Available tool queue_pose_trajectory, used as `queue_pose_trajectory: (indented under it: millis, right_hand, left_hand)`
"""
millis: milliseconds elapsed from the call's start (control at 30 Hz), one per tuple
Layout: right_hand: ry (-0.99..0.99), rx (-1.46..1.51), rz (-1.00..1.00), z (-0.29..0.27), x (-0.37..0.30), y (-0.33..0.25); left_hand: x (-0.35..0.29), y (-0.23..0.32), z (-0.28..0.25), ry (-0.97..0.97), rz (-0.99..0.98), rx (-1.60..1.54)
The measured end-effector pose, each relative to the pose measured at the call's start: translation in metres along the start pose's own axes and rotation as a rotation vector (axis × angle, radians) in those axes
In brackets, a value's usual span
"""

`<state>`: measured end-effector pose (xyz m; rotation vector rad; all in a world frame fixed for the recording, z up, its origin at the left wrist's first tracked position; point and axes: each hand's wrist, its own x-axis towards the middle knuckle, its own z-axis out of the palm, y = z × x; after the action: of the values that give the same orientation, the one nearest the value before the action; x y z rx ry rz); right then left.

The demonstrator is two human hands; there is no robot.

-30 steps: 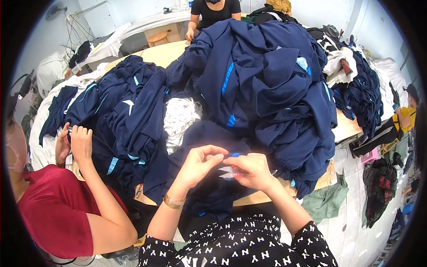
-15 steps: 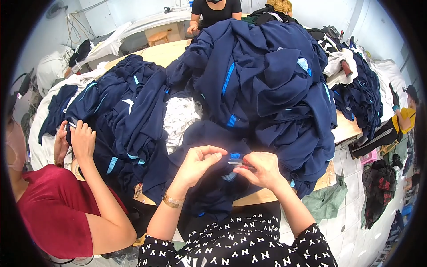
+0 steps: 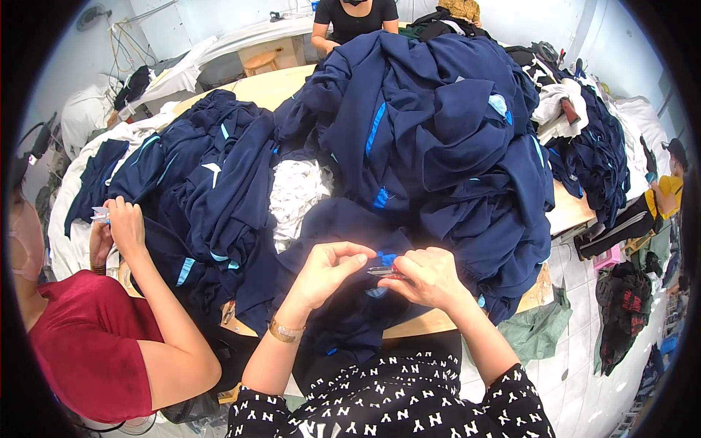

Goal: Trimming loose threads and inspecting blue athletic garments at a textile manufacturing facility.

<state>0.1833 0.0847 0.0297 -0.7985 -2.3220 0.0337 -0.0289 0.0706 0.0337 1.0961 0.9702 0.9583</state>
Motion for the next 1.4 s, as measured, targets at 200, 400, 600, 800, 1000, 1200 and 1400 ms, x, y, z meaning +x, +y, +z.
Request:
queue_pose_trajectory:
  millis: [200,400,600,800,1000,1200,1400]
  right_hand:
    - [-0.027,-0.029,-0.025,0.003,-0.005,0.005]
    - [0.063,0.493,0.632,0.005,-0.008,0.006]
    - [-0.125,0.916,0.486,0.019,0.002,0.013]
    - [0.149,0.135,0.242,0.019,0.003,0.009]
    - [0.38,0.151,0.13,0.038,-0.016,0.004]
    - [0.417,0.223,0.203,0.05,-0.027,-0.002]
    - [0.721,0.215,0.487,0.015,-0.025,0.015]
  left_hand:
    - [-0.001,0.0,0.0,-0.001,0.007,0.017]
    - [-0.001,0.003,0.001,0.008,0.006,0.026]
    - [0.001,0.009,0.002,-0.03,0.123,0.135]
    - [-0.003,0.004,0.007,0.361,0.7,0.902]
    - [-0.004,-0.029,0.0,0.552,0.97,0.967]
    - [-0.009,-0.042,-0.004,0.551,0.898,1.0]
    - [-0.029,-0.025,-0.025,0.475,0.512,0.803]
